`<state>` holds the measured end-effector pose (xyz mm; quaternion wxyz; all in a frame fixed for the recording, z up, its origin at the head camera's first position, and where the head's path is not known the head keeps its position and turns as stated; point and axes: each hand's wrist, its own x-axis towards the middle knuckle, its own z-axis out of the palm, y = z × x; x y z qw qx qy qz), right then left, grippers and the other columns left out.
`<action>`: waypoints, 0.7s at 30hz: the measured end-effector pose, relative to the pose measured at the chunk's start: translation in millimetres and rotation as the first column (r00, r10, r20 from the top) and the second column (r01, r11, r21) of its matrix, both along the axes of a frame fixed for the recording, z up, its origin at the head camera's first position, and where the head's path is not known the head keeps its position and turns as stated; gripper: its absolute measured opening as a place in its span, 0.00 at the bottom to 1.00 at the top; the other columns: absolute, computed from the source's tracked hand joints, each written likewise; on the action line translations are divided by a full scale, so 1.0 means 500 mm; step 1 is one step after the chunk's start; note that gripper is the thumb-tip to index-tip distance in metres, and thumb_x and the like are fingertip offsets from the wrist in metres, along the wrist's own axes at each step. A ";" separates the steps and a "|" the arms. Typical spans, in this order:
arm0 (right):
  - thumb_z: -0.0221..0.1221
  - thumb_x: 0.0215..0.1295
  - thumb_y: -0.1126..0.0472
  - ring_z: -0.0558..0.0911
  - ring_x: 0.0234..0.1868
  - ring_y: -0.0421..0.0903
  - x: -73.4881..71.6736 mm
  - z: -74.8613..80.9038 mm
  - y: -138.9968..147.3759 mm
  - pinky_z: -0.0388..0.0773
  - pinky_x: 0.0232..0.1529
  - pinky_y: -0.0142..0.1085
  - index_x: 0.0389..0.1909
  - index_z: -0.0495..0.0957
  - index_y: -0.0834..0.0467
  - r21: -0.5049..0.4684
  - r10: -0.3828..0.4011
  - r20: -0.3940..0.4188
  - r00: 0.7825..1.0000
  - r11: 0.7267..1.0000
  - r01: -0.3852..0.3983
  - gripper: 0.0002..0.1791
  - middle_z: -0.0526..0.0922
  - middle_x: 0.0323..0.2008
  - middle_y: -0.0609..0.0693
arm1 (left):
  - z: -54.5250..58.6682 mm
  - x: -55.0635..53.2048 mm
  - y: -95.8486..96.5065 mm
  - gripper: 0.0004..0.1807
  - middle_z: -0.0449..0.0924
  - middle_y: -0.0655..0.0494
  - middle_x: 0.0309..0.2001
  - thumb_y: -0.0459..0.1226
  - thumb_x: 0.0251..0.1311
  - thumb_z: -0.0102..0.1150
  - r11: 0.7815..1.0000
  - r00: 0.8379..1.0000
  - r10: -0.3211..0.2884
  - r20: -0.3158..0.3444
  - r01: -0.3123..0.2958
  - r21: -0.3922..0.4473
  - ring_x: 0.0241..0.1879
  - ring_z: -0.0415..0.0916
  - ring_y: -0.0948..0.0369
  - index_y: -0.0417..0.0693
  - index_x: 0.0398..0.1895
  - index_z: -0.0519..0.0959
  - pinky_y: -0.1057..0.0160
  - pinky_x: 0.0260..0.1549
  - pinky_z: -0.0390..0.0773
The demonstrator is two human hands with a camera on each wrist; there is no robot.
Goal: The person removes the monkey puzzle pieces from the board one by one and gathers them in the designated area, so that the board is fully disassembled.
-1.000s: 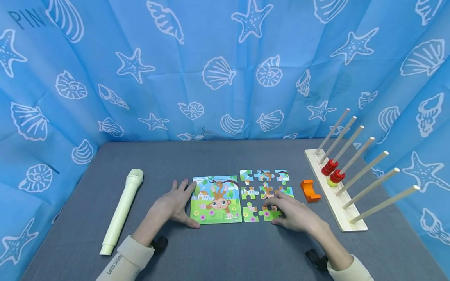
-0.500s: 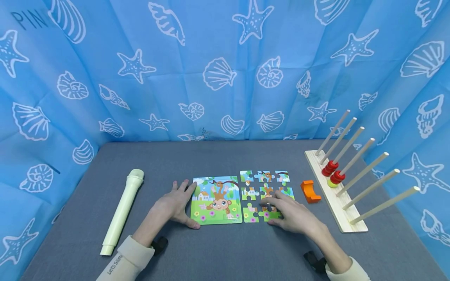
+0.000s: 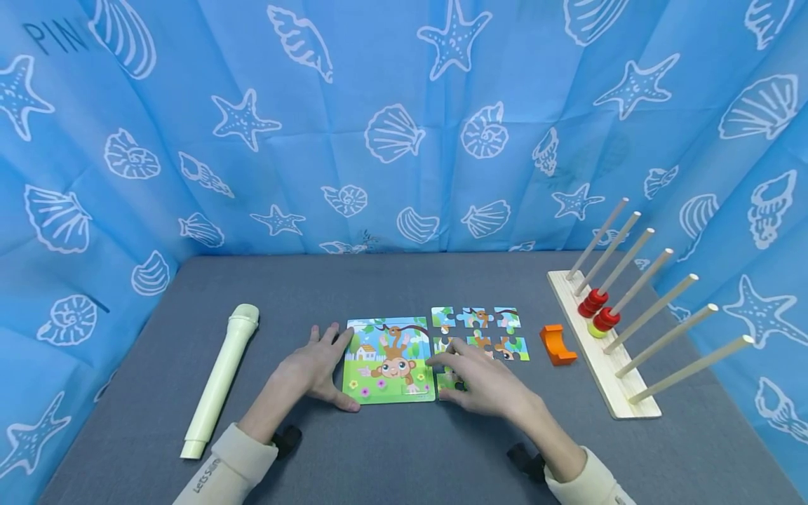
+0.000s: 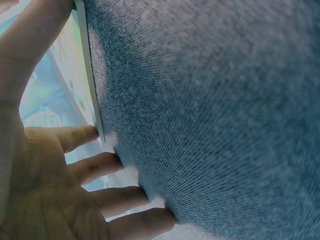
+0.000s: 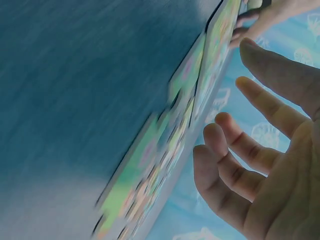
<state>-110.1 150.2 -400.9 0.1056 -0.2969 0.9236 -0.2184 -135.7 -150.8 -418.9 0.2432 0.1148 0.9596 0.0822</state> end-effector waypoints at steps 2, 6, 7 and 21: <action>0.73 0.60 0.58 0.70 0.34 0.39 0.000 -0.002 -0.018 0.66 0.30 0.29 0.59 0.82 0.52 -0.002 0.016 0.001 1.000 1.000 -0.016 0.25 0.77 0.44 0.50 | 0.000 0.000 0.000 0.75 0.46 0.34 0.81 0.66 0.35 0.80 1.000 1.000 0.002 0.002 -0.002 -0.001 0.79 0.43 0.28 0.45 0.82 0.49 0.28 0.67 0.65; 0.72 0.61 0.57 0.67 0.34 0.40 -0.001 -0.008 -0.052 0.63 0.29 0.29 0.59 0.82 0.51 -0.006 0.044 0.006 0.999 0.999 -0.044 0.24 0.76 0.44 0.50 | -0.001 0.000 0.000 0.75 0.47 0.34 0.81 0.66 0.35 0.81 1.000 1.000 0.005 0.001 -0.005 -0.005 0.79 0.44 0.28 0.45 0.82 0.50 0.28 0.67 0.65; 0.72 0.62 0.57 0.67 0.33 0.41 -0.001 -0.010 -0.059 0.62 0.28 0.29 0.59 0.82 0.51 -0.005 0.048 0.008 0.999 0.999 -0.048 0.24 0.75 0.44 0.50 | -0.002 0.000 0.000 0.75 0.47 0.34 0.81 0.66 0.35 0.81 1.000 1.000 0.006 0.002 -0.006 -0.007 0.79 0.44 0.28 0.45 0.82 0.50 0.28 0.67 0.65; 0.74 0.60 0.55 0.69 0.39 0.43 -0.011 -0.027 -0.097 0.67 0.32 0.34 0.61 0.82 0.49 0.091 0.021 0.066 0.998 0.995 -0.027 0.27 0.75 0.48 0.49 | -0.004 -0.003 0.000 0.75 0.46 0.35 0.82 0.66 0.35 0.80 1.000 1.000 0.010 0.008 -0.010 -0.008 0.79 0.43 0.28 0.46 0.83 0.49 0.28 0.67 0.65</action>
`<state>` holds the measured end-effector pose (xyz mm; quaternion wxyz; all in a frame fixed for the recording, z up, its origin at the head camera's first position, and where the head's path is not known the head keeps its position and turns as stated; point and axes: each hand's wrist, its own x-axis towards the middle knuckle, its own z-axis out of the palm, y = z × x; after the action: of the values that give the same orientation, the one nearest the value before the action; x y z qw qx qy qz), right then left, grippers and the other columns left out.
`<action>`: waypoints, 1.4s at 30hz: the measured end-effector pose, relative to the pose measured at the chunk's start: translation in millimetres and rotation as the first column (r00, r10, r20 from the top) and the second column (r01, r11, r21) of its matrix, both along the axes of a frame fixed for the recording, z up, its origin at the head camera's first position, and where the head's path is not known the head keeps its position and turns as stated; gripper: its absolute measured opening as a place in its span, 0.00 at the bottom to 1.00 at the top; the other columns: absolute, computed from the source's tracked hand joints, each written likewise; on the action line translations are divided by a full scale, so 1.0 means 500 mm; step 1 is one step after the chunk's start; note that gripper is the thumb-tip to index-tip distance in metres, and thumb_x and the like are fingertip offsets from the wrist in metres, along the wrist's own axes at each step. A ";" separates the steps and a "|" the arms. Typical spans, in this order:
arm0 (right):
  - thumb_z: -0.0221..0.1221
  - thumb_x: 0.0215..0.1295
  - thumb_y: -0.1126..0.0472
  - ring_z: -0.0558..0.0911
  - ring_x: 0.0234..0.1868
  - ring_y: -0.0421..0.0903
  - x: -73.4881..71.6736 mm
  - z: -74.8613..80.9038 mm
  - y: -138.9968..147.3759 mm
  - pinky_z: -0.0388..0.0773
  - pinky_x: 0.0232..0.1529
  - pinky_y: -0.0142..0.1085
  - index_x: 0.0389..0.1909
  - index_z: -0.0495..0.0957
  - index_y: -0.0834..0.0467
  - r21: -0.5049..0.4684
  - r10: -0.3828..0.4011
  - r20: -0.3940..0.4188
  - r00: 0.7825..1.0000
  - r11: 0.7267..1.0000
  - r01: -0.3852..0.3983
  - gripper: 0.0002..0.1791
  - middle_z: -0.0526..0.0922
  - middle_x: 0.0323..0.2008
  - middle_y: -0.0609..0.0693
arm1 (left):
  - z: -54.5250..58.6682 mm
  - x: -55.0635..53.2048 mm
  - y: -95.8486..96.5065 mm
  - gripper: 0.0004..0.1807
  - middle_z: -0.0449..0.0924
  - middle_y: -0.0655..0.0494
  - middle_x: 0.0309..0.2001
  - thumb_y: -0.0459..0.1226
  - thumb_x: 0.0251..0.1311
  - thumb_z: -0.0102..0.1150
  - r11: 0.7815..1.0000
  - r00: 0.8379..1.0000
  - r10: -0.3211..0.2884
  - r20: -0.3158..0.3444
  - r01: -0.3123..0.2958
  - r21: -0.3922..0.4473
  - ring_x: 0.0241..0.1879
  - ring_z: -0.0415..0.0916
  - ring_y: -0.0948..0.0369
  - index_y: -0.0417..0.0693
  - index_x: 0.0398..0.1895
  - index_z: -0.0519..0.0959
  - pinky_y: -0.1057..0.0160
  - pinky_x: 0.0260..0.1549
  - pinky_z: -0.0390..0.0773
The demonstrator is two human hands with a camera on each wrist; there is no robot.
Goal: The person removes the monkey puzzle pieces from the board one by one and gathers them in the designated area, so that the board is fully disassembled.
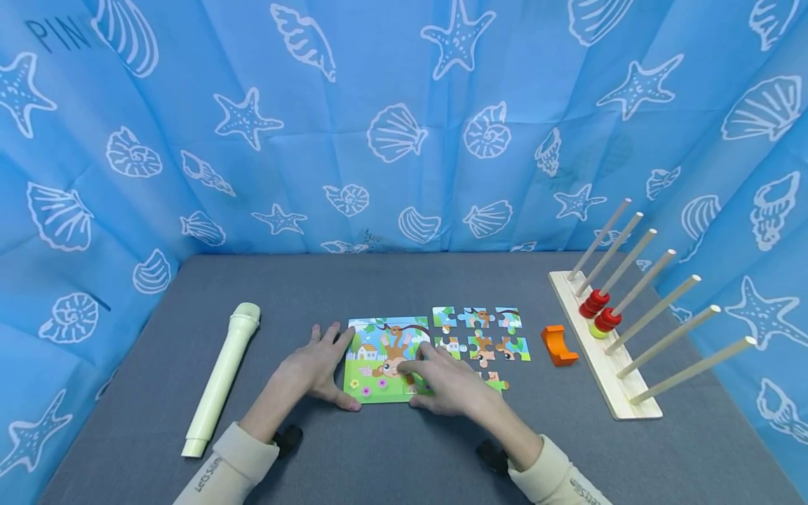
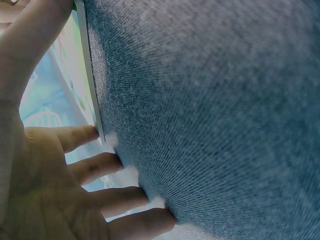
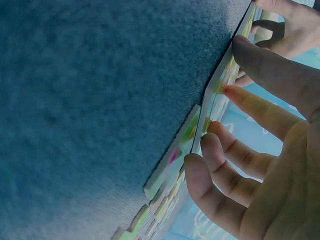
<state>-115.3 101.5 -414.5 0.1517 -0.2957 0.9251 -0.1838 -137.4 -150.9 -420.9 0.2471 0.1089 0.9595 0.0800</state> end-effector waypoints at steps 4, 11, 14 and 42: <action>0.74 0.59 0.54 0.68 0.39 0.43 0.001 -0.002 0.000 0.66 0.32 0.33 0.63 0.81 0.51 0.005 -0.009 0.004 1.000 1.000 0.009 0.29 0.75 0.47 0.49 | 0.000 -0.001 0.001 0.75 0.46 0.35 0.82 0.66 0.35 0.81 1.000 1.000 -0.001 0.001 0.001 0.004 0.79 0.43 0.28 0.46 0.83 0.49 0.27 0.67 0.65; 0.74 0.59 0.55 0.68 0.37 0.43 0.001 -0.001 0.000 0.65 0.31 0.33 0.62 0.81 0.51 0.017 -0.021 0.015 1.000 1.000 0.021 0.28 0.74 0.46 0.48 | -0.001 -0.002 0.000 0.74 0.46 0.34 0.82 0.66 0.35 0.81 1.000 1.000 -0.002 0.004 0.002 0.004 0.79 0.43 0.27 0.46 0.82 0.50 0.27 0.67 0.64; 0.74 0.59 0.55 0.68 0.37 0.43 0.001 -0.001 0.000 0.66 0.32 0.33 0.60 0.81 0.50 0.022 -0.019 0.012 1.000 1.000 0.019 0.27 0.74 0.45 0.48 | -0.001 -0.001 0.000 0.75 0.46 0.34 0.82 0.66 0.35 0.81 1.000 1.000 -0.002 0.002 0.002 0.005 0.79 0.43 0.27 0.46 0.82 0.49 0.27 0.67 0.64; 0.77 0.54 0.58 0.66 0.33 0.41 0.001 0.001 0.000 0.62 0.26 0.29 0.57 0.83 0.52 -0.029 -0.014 -0.056 0.998 1.000 0.012 0.27 0.71 0.39 0.45 | 0.002 0.001 -0.001 0.75 0.46 0.35 0.82 0.66 0.36 0.80 1.000 1.000 -0.011 0.003 0.011 0.004 0.79 0.43 0.28 0.46 0.83 0.48 0.28 0.68 0.65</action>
<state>-114.9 101.6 -413.8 0.1204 -0.2969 0.9281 -0.1897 -136.9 -151.4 -419.9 0.2487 0.1144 0.9584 0.0808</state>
